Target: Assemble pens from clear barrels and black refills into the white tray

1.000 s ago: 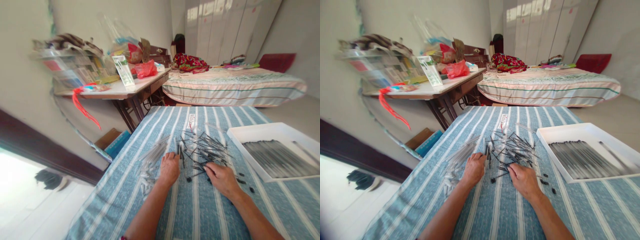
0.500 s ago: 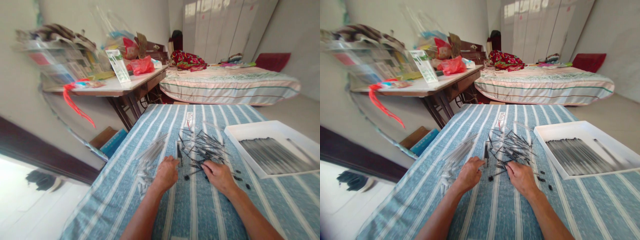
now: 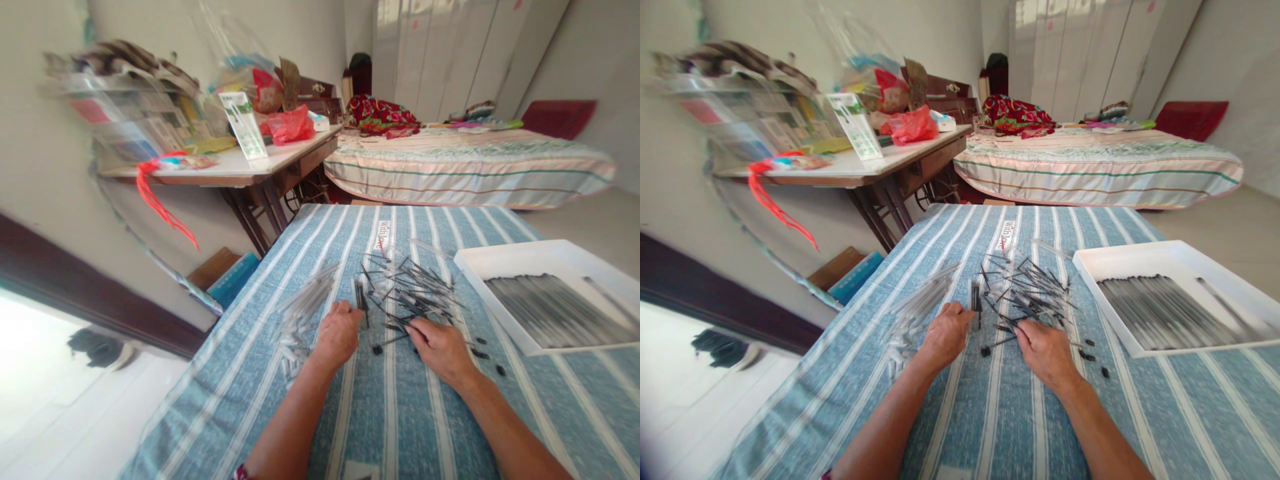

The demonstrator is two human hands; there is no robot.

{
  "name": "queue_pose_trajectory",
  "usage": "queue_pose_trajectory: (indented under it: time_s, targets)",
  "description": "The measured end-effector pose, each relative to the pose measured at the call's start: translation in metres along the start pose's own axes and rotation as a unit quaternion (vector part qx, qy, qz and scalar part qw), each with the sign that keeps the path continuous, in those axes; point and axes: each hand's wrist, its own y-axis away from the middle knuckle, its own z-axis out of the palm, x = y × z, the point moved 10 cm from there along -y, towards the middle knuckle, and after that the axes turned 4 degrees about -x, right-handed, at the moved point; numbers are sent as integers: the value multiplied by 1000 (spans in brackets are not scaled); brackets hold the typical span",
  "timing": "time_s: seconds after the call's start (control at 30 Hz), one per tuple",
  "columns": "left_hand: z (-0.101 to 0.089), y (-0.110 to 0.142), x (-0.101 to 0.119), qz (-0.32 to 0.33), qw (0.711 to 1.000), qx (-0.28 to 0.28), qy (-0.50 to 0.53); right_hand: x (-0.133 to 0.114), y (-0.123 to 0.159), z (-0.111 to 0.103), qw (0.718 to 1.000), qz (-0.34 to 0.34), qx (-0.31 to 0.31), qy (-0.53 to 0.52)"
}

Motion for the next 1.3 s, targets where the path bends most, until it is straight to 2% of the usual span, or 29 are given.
queue_pose_trajectory:
  time_s: [0.23,0.53,0.63,0.77,1.0,1.13,1.3]
  targets:
    - [-12,1,-1,4,999,33,9,1,0,0,1000,1,1,10]
    - [-8,-1,10,55,998,13,-1,2,1,9,999,7,-26,19]
    - [-7,-1,11,57,998,14,-2,-5,0,11,998,-6,-53,26]
    - [-10,-1,11,63,998,21,9,-19,-1,18,991,-22,-124,44]
    - [-11,0,11,62,998,19,5,-18,0,27,963,22,-241,116]
    - [-12,0,14,76,997,28,-5,-13,1,26,953,45,-265,142]
    - [-11,0,16,86,996,31,-8,-10,1,23,958,47,-250,134]
